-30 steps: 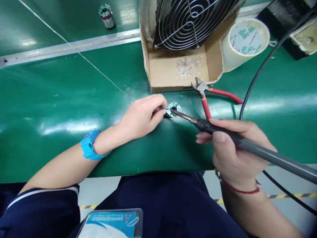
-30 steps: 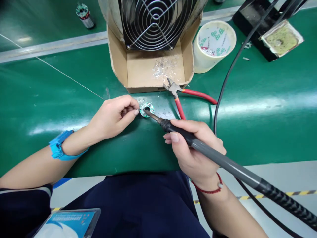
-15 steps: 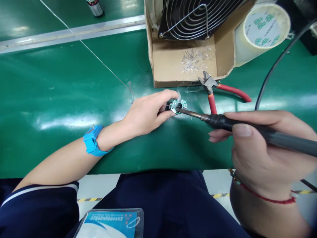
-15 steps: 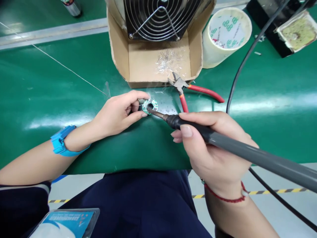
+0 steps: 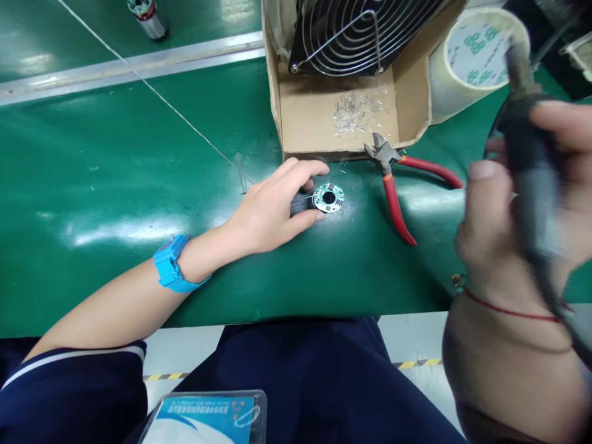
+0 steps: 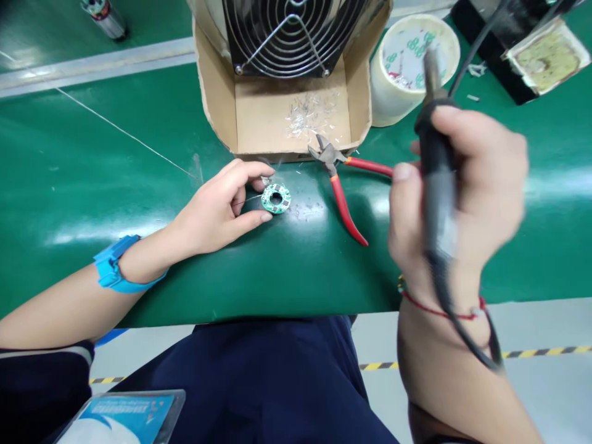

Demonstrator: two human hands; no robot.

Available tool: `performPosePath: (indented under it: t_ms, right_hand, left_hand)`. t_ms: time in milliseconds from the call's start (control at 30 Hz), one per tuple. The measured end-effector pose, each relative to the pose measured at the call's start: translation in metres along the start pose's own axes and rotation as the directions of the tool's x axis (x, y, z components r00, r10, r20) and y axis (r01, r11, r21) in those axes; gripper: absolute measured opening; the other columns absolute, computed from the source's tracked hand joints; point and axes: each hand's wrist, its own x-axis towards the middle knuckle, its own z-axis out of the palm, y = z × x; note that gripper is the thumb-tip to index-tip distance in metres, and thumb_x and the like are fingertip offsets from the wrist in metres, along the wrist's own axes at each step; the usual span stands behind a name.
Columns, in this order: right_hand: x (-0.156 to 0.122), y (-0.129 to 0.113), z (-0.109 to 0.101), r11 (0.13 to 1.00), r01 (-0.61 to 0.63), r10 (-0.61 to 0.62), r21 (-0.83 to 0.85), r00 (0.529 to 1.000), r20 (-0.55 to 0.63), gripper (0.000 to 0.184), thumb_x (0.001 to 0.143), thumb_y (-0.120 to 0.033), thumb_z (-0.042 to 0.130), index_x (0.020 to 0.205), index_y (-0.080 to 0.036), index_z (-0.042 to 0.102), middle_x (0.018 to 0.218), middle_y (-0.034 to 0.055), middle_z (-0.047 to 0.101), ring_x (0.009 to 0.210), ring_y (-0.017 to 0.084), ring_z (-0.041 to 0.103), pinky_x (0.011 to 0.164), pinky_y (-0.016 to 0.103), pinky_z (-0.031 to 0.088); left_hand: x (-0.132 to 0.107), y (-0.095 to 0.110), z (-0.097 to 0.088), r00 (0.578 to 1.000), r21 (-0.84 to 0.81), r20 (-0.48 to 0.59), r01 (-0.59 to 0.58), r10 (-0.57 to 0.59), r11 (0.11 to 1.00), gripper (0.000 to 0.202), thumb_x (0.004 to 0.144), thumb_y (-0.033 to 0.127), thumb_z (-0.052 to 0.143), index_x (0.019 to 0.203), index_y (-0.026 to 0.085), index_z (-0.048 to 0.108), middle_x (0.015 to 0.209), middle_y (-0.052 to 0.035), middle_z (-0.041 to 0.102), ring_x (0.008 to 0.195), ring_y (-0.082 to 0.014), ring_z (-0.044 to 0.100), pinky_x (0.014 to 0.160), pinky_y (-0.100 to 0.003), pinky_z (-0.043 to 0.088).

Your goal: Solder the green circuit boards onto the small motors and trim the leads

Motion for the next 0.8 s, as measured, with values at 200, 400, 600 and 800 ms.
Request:
performPosePath:
  t_ms: [200,400,600,800]
  right_hand:
    - [-0.003,0.035,0.008,0.996,0.088,-0.083,-0.023,0.982,0.172,0.047,0.094,-0.038,0.060,0.138,-0.023,0.054,0.140,0.0144,0.060,0.118,0.029,0.068,0.097,0.047,0.052]
    - [-0.018,0.048,0.020,0.950,0.176,-0.075,-0.259,0.931,0.356,0.078,0.065,-0.050,0.082,0.129,-0.016,0.053,0.128,0.0222,0.064,0.115,0.038,0.064,0.092,0.052,0.050]
    - [-0.029,0.030,0.007,0.938,0.253,-0.173,-0.238,0.934,0.312,0.038,0.074,-0.022,0.064,0.112,-0.024,0.059,0.085,0.0050,0.068,0.074,0.020,0.059,0.064,0.032,0.047]
    - [-0.026,0.010,-0.005,0.872,0.480,-0.397,-0.099,0.811,0.430,0.043,0.085,-0.030,0.060,0.125,-0.021,0.050,0.115,0.0161,0.072,0.087,0.027,0.062,0.072,0.041,0.052]
  left_hand:
    - [0.001,0.001,0.007,0.998,0.020,0.060,-0.004,0.003,1.000,0.044,0.089,0.015,0.067,0.131,0.020,0.054,0.133,-0.0059,0.062,0.119,-0.0224,0.062,0.093,-0.034,0.051]
    - [0.000,0.007,0.007,0.998,-0.082,0.043,0.040,-0.037,0.996,0.036,0.087,0.015,0.069,0.120,0.018,0.053,0.108,-0.0036,0.067,0.107,-0.0200,0.065,0.081,-0.030,0.049]
    - [-0.004,0.011,0.006,1.000,-0.113,-0.008,0.029,-0.030,0.993,0.034,0.085,0.025,0.076,0.109,0.019,0.053,0.095,-0.0008,0.063,0.091,-0.0162,0.064,0.070,-0.028,0.045]
    - [-0.007,0.011,0.006,0.998,-0.059,-0.047,-0.032,0.029,0.998,0.036,0.084,0.027,0.078,0.109,0.019,0.053,0.101,-0.0026,0.064,0.096,-0.0170,0.063,0.068,-0.026,0.044]
